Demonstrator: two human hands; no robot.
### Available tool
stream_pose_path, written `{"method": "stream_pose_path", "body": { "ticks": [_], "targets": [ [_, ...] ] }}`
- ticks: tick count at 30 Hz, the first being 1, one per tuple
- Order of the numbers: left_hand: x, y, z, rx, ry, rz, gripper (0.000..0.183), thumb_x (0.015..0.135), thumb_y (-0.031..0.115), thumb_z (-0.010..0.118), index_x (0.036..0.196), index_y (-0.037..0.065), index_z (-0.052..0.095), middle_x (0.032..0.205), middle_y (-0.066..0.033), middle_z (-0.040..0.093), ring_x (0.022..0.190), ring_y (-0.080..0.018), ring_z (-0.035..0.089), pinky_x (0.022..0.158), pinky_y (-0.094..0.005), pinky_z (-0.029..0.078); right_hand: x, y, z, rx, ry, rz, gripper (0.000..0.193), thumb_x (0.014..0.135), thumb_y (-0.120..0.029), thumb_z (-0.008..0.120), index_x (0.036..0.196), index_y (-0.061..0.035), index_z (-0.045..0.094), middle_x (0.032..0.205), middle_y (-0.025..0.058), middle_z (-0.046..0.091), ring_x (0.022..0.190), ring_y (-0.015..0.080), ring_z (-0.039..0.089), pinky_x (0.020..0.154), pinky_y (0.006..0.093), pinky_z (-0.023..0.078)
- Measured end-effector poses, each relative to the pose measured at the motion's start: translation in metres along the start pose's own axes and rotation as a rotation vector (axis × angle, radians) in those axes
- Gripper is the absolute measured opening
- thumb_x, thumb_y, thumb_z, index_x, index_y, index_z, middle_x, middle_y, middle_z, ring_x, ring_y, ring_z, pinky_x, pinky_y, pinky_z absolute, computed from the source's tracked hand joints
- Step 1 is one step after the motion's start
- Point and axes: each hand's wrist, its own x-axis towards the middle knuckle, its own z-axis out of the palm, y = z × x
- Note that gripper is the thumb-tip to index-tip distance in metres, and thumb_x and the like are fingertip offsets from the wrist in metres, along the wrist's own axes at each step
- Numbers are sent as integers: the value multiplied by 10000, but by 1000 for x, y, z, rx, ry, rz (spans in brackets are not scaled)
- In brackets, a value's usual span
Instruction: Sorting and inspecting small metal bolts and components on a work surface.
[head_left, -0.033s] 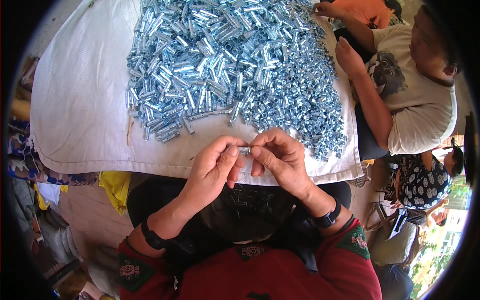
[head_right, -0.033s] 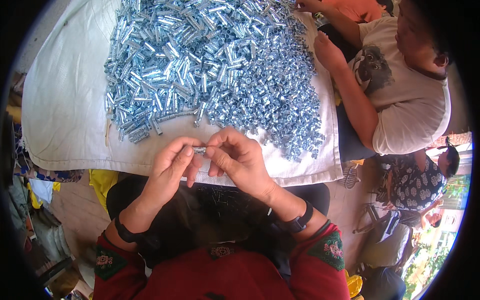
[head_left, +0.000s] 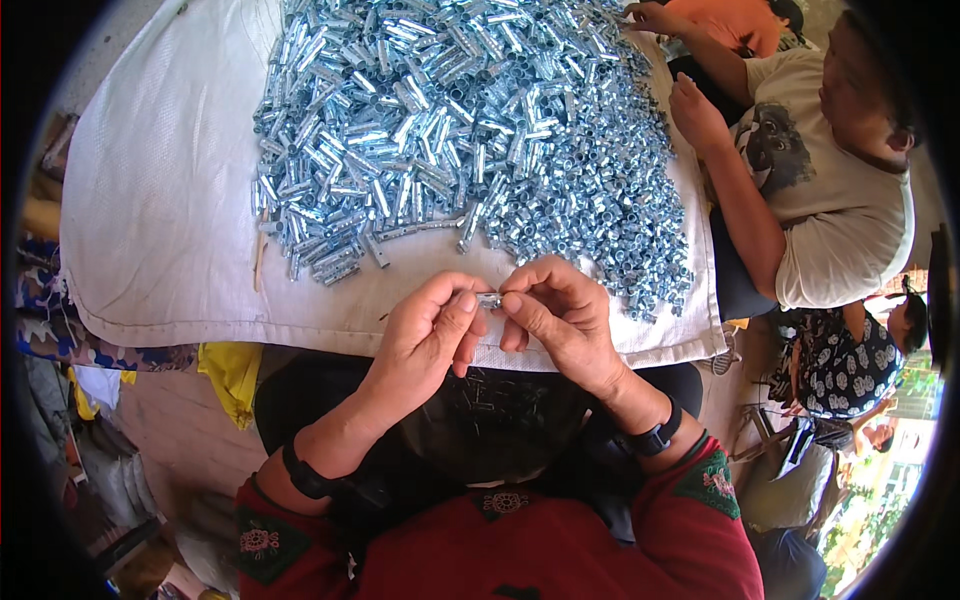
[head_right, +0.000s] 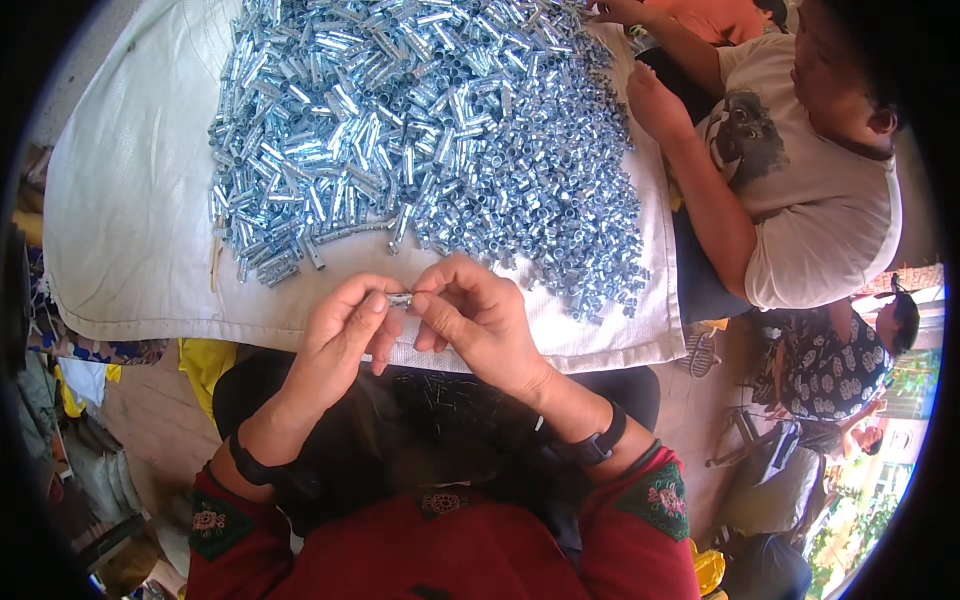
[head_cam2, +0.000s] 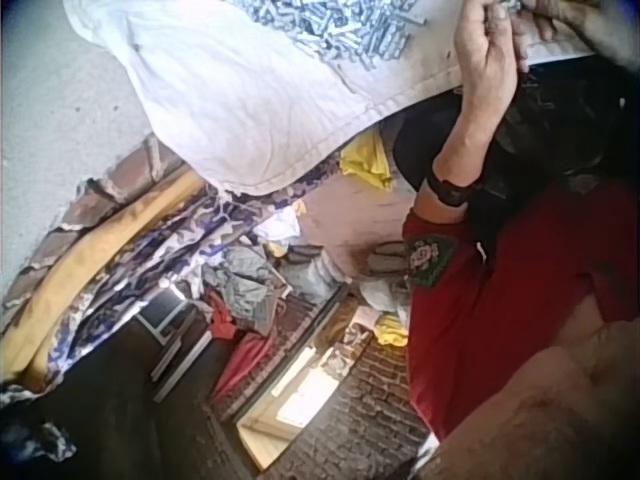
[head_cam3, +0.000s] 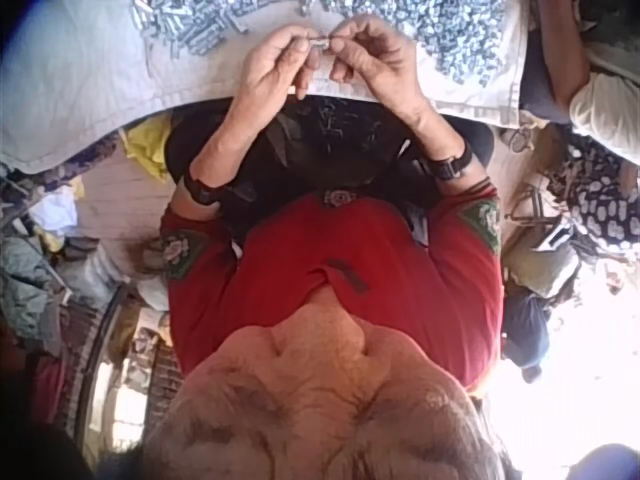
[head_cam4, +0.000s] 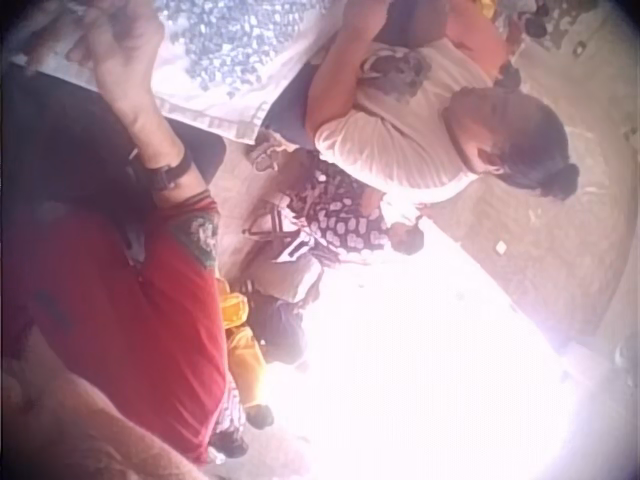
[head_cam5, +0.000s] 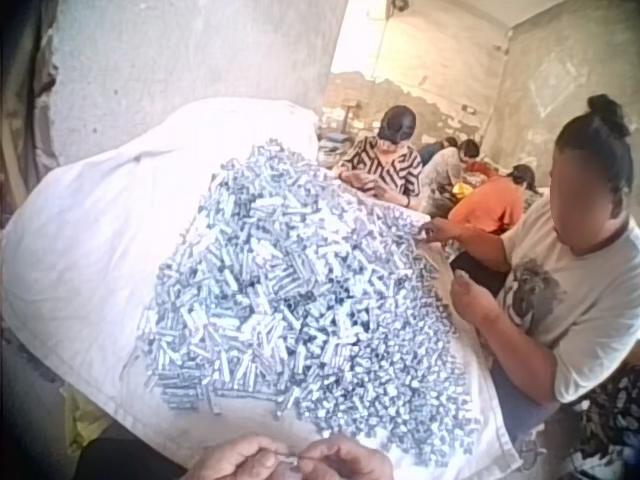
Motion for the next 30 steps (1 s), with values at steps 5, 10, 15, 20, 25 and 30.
{"method": "stream_pose_path", "body": {
  "ticks": [5,10,15,20,25,30],
  "targets": [
    [0,-2,-1,-73,21,-18,221,949,174,454,1062,-5,519,780,-55,564,584,-74,532,481,-196,452,3,0,1,38,6,70,96,875,-30,548,959,8,520,818,48,578,671,102,602,546,211,484],
    [0,-1,-3,-223,25,-102,220,938,172,477,1075,12,540,791,-67,596,610,-104,580,501,-212,488,3,0,-2,64,-16,80,99,875,-35,554,957,7,520,817,49,580,682,102,601,551,209,483],
    [0,-1,-4,-268,15,-136,228,932,178,488,1074,14,557,811,-86,624,648,-132,621,529,-228,517,2,1,-3,40,-23,52,91,876,-40,556,947,3,518,799,45,582,675,99,597,564,213,487],
    [-1,-1,-2,-251,-11,-101,254,940,188,475,1090,-3,550,815,-116,631,616,-138,622,528,-234,517,2,3,-5,-13,-25,-39,72,877,-27,550,935,1,517,779,37,582,670,89,594,584,217,490],
    [-4,-2,-4,-266,-38,-65,263,946,179,458,1109,-8,545,822,-131,637,608,-140,622,522,-231,512,1,5,-4,-128,-27,-120,43,873,-5,548,910,-2,526,771,29,586,672,83,601,595,206,486],
    [-4,-2,-4,-215,-39,-64,265,949,178,451,1107,-14,545,821,-140,640,596,-143,622,512,-228,508,0,-6,-1,-247,-32,-110,12,863,13,547,865,8,536,769,43,588,674,92,614,580,217,490]
  ]
}}
